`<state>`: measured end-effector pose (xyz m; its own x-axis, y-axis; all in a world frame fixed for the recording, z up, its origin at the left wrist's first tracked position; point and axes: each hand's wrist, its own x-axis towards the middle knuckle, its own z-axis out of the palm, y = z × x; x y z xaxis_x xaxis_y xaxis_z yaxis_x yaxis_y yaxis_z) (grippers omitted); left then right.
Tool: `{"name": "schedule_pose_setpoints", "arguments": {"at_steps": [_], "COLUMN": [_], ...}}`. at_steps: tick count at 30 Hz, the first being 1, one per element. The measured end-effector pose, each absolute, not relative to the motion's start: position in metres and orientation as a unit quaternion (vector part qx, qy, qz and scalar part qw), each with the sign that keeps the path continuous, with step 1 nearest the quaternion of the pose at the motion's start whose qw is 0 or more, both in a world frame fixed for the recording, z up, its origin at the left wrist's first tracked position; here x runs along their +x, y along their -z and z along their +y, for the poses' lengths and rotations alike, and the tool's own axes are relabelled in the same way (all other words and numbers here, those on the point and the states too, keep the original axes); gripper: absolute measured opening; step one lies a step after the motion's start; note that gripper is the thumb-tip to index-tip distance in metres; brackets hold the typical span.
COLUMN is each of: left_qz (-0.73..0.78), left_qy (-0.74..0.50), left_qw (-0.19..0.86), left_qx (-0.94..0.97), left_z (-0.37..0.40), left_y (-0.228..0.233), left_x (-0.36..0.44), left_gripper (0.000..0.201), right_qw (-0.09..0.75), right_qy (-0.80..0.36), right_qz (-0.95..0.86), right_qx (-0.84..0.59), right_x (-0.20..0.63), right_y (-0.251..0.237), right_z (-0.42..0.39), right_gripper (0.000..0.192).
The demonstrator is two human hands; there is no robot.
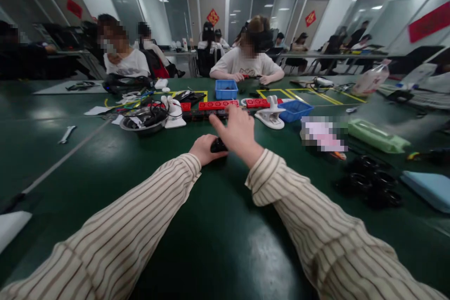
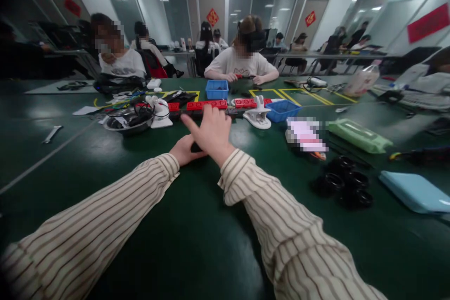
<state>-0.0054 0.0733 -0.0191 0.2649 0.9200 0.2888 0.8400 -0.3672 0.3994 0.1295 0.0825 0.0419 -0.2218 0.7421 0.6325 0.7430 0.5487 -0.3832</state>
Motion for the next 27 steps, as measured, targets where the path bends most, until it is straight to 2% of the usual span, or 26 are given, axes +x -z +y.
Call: {"name": "schedule_pose_setpoints", "arguments": {"at_steps": [3, 5, 8, 12, 15, 22, 27], "left_qz": [0.562, 0.581, 0.547, 0.524, 0.515, 0.563, 0.579], "left_qy": [-0.238, -0.251, -0.245, -0.248, -0.250, -0.241, -0.210], "left_qw": [0.075, 0.067, 0.089, 0.135, 0.144, 0.048, 0.015], "left_qx": [0.789, 0.771, 0.796, 0.804, 0.807, 0.789, 0.787], "left_z": [0.075, 0.078, 0.083, 0.086, 0.086, 0.080, 0.079], "left_y": [0.020, 0.021, 0.022, 0.021, 0.023, 0.028, 0.028], "left_x": [-0.006, -0.008, -0.012, -0.017, -0.019, -0.014, -0.014], "left_gripper": [0.035, 0.038, 0.027, 0.023, 0.027, 0.054, 0.036], "right_qw": [0.342, 0.288, 0.261, 0.293, 0.327, 0.394, 0.379], "right_qy": [0.040, 0.032, 0.018, -0.013, -0.063, -0.061, -0.050], "right_qz": [-0.771, -0.795, -0.843, -0.880, -0.879, -0.797, -0.788], "right_qx": [-0.536, -0.534, -0.471, -0.373, -0.342, -0.453, -0.483], "right_x": [0.128, 0.126, 0.130, 0.139, 0.141, 0.135, 0.135], "right_y": [-0.027, -0.013, -0.002, -0.001, 0.001, 0.008, 0.010], "right_z": [0.075, 0.075, 0.082, 0.084, 0.080, 0.072, 0.077], "right_gripper": [0.059, 0.048, 0.032, 0.021, 0.030, 0.047, 0.035]}}
